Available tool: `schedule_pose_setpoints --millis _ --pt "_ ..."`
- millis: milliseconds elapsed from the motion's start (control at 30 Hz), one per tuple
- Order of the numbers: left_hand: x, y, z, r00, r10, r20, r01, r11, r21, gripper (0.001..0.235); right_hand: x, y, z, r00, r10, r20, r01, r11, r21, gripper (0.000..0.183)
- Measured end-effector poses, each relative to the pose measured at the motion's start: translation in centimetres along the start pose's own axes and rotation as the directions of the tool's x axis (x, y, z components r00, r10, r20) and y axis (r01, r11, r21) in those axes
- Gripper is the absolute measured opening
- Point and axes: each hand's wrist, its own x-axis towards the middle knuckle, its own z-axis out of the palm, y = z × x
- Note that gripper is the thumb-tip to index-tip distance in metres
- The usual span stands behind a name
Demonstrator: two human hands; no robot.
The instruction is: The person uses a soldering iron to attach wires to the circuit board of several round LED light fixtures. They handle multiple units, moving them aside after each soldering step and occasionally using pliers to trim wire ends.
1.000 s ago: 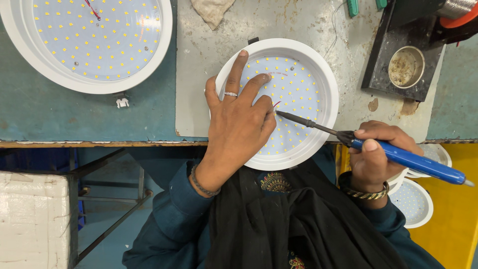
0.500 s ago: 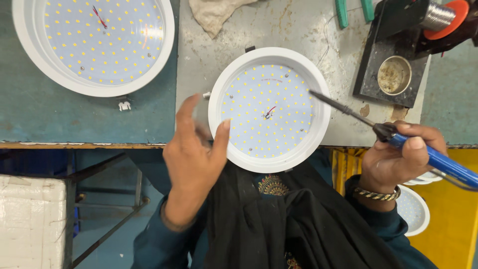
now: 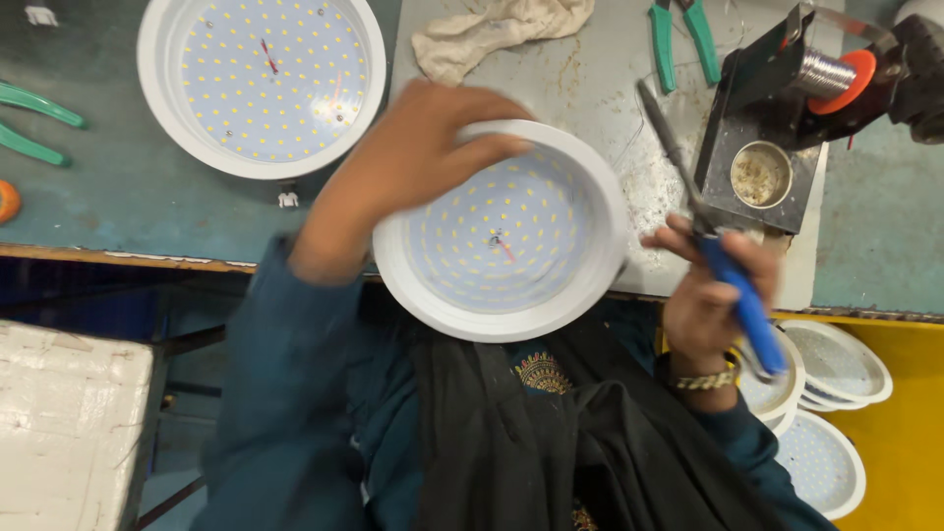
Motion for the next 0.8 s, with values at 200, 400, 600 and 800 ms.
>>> schedule_pose_setpoints --millis 200,400,600,800 --pt "6.4 -3.5 6.0 0.984 0.053 0.168 -0.068 0.994 0.089 0.030 0.6 0.1 4.4 0.969 0.126 0.214 -0.079 0.974 -0.212 0.062" --pt "-3.0 2.0 6.5 0.992 -0.074 -0.099 0.109 0.898 0.425 0.015 0.5 0.5 4.8 0.971 0.215 0.107 -0.195 0.966 -0.170 0.077" --pt "-5.6 2.3 7.4 0.986 -0.154 -0.064 0.164 0.830 0.533 0.029 0.2 1.4 6.2 0.986 0.165 0.036 -0.157 0.972 -0.175 0.079" --pt "-5.5 1.8 6.4 0.984 -0.180 -0.009 0.164 0.872 0.461 0.004 -0.2 1.4 6.0 0.992 0.125 0.026 -0.115 0.965 -0.235 0.078"
